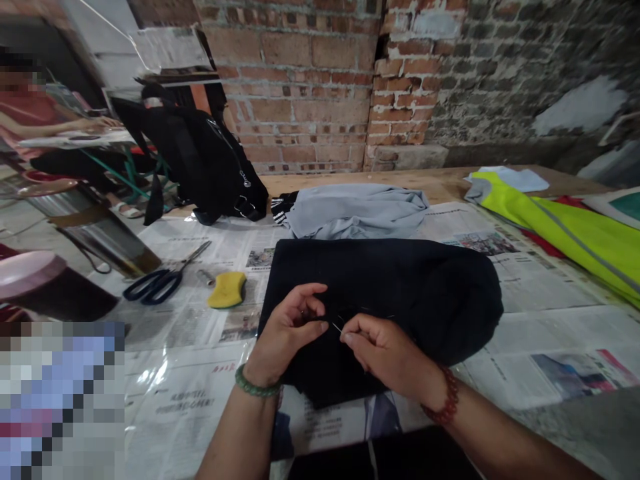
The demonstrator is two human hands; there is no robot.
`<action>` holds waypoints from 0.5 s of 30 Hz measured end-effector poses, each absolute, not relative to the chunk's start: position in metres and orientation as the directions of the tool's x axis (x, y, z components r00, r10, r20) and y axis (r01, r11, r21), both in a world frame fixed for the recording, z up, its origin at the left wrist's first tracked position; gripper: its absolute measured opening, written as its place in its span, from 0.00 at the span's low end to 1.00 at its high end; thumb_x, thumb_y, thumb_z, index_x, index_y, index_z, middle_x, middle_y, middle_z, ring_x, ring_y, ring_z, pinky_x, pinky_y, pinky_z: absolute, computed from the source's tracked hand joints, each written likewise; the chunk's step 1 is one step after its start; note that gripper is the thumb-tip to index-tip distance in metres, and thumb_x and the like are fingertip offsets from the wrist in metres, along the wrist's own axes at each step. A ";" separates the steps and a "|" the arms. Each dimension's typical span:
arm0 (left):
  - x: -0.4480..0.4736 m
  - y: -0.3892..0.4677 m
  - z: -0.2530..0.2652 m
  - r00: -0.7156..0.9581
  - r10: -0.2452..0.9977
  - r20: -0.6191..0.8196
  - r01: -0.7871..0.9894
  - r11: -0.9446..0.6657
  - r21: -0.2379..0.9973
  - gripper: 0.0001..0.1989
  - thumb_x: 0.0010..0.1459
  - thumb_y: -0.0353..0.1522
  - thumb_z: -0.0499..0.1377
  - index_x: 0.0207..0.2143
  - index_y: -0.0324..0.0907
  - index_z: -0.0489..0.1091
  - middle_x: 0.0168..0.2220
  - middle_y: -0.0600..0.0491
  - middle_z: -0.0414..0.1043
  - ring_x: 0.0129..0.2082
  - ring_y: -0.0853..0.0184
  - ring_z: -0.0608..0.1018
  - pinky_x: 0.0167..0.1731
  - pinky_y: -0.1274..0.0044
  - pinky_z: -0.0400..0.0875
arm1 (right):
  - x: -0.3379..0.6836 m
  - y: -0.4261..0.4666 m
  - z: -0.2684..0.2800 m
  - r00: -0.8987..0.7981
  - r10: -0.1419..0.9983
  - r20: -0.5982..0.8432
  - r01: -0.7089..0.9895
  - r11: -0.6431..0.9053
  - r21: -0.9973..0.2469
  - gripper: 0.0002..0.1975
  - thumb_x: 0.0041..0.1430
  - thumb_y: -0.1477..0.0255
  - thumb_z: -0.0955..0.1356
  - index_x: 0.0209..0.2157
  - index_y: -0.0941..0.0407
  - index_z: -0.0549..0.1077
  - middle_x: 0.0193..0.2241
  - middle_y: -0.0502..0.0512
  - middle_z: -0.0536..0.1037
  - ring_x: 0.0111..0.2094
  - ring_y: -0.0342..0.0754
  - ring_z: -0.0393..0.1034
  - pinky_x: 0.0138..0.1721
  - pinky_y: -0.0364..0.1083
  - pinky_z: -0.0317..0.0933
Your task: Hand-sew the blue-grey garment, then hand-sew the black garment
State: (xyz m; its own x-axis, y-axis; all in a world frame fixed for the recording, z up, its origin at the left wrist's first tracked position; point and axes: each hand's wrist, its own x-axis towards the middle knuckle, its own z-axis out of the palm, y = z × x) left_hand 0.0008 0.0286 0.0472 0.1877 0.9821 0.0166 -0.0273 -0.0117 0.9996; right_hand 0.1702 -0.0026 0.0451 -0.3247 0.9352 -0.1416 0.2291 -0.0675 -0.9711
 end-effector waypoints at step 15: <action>0.010 0.029 0.039 0.188 0.979 0.079 0.102 -0.099 0.990 0.22 0.44 0.25 0.61 0.44 0.46 0.64 0.27 0.58 0.69 0.28 0.71 0.71 0.30 0.81 0.64 | 0.152 0.014 0.020 -0.133 0.991 -0.013 0.185 0.012 -0.983 0.09 0.57 0.71 0.59 0.24 0.56 0.62 0.15 0.44 0.62 0.14 0.36 0.54 0.16 0.37 0.49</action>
State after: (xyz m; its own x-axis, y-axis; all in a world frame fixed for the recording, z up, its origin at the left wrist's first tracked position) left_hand 0.0099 0.0287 0.0391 0.1875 0.9791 0.0790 0.1016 -0.0993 0.9899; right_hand 0.1519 0.0142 0.0198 -0.1328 0.9911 -0.0127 0.1850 0.0122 -0.9827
